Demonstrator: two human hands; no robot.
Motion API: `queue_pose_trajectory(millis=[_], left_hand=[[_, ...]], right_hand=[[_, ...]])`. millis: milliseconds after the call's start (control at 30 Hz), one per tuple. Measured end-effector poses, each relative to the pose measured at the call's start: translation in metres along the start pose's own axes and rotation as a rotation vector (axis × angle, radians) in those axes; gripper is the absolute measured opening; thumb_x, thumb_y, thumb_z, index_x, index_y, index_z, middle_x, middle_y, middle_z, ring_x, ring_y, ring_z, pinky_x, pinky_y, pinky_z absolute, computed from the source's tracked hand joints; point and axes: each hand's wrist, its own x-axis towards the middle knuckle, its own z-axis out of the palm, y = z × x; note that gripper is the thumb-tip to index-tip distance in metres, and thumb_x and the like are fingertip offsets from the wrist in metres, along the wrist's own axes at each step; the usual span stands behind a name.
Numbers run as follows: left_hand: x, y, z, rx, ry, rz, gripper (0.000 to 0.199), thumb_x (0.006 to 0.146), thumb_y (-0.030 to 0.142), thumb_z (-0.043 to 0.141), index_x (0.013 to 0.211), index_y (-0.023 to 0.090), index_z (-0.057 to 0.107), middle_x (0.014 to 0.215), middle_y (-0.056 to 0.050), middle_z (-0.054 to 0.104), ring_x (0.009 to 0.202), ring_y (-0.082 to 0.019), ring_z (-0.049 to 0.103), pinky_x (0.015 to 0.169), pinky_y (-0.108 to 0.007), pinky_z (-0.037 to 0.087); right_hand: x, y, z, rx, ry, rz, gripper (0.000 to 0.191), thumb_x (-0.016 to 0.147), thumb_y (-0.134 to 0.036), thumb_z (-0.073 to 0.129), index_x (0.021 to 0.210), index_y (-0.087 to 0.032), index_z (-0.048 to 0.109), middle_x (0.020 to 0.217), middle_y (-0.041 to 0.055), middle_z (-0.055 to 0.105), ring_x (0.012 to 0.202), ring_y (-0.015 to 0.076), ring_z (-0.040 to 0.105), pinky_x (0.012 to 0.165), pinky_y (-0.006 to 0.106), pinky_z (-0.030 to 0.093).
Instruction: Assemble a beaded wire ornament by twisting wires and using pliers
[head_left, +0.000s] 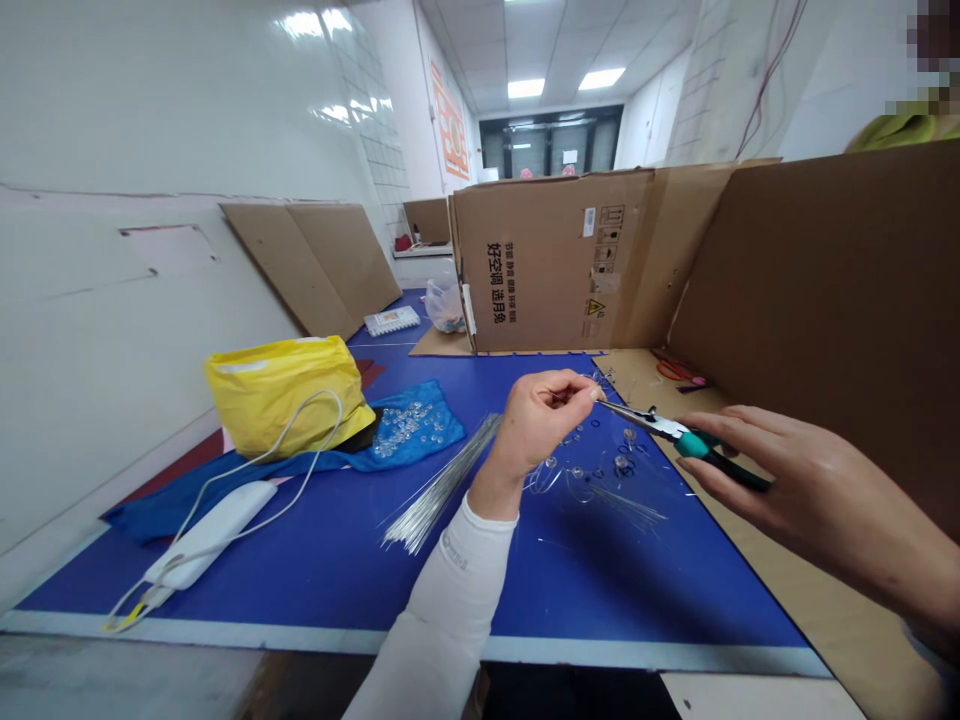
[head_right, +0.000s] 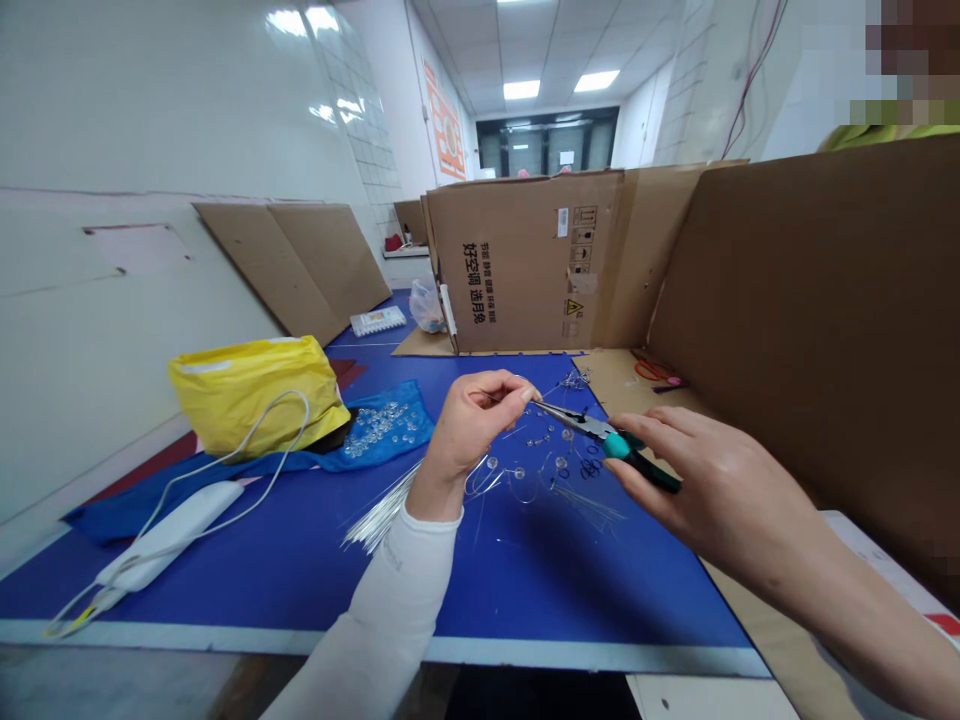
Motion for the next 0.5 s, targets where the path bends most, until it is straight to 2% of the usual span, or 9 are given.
queue_pose_trajectory(millis=[100,300,500], left_hand=[[-0.001,0.001,0.000,0.044,0.003,0.034,0.019,0.082,0.033,0.069,0.078,0.016,0.075,0.071,-0.002,0.066,0.060,-0.009,0.049,0.056,-0.023,0.038],[-0.003,0.003,0.001,0.082,0.015,0.080,0.018,0.083,0.030,0.068,0.077,0.015,0.075,0.070,-0.002,0.065,0.059,-0.009,0.048,0.056,-0.024,0.036],[-0.003,0.003,0.003,-0.059,0.020,-0.012,0.018,0.081,0.033,0.072,0.076,0.016,0.071,0.061,0.003,0.057,0.053,-0.007,0.046,0.051,-0.021,0.036]], right_hand=[[0.000,0.007,-0.004,0.042,-0.092,-0.016,0.037,0.101,-0.051,0.058,0.121,-0.024,0.074,0.101,0.0074,0.079,0.079,0.0241,0.076,0.067,0.039,0.061],[0.001,0.014,-0.008,0.173,-0.145,0.071,0.033,0.098,-0.051,0.063,0.118,-0.028,0.075,0.109,0.0046,0.082,0.090,0.0244,0.079,0.072,0.035,0.065],[-0.003,0.008,-0.003,0.183,-0.171,0.141,0.035,0.098,-0.050,0.064,0.125,-0.030,0.073,0.112,0.0036,0.080,0.092,0.0237,0.078,0.075,0.036,0.064]])
